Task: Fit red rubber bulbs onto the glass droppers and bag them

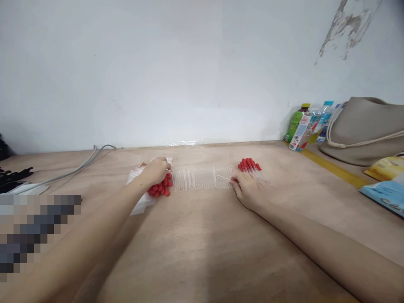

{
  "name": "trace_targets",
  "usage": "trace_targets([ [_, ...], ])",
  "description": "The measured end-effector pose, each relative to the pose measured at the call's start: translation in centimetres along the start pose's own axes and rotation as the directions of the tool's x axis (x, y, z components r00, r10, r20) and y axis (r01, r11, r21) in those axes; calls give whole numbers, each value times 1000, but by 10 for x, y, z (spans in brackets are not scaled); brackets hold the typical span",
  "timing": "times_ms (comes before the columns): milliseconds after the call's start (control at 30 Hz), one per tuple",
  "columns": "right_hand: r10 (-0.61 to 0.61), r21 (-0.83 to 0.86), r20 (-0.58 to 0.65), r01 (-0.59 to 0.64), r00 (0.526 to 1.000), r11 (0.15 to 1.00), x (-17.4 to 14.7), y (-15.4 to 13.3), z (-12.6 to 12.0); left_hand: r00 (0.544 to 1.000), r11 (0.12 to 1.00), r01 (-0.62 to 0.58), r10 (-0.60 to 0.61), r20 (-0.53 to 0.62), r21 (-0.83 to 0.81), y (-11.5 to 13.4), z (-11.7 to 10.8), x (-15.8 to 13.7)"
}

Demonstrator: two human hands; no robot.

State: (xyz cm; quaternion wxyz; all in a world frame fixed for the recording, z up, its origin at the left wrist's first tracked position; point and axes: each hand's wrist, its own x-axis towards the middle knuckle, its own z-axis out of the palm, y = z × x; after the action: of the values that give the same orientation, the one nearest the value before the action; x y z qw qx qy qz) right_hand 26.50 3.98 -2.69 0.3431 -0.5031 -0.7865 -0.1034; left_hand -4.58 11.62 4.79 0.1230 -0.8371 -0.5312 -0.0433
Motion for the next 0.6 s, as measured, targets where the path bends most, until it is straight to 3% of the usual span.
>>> trace_targets([
  [333,-99,47,-33,101,995,994,-1,2,4,992,999,35,-32,119,-30,-5,0,15],
  [500,-88,67,-35,90,996,994,0,1,2,995,994,79,-74,63,-79,-5,-5,12],
  [600,-53,88,-7,54,999,995,0,0,0,995,987,80,-87,-50,-142,5,-10,4],
])
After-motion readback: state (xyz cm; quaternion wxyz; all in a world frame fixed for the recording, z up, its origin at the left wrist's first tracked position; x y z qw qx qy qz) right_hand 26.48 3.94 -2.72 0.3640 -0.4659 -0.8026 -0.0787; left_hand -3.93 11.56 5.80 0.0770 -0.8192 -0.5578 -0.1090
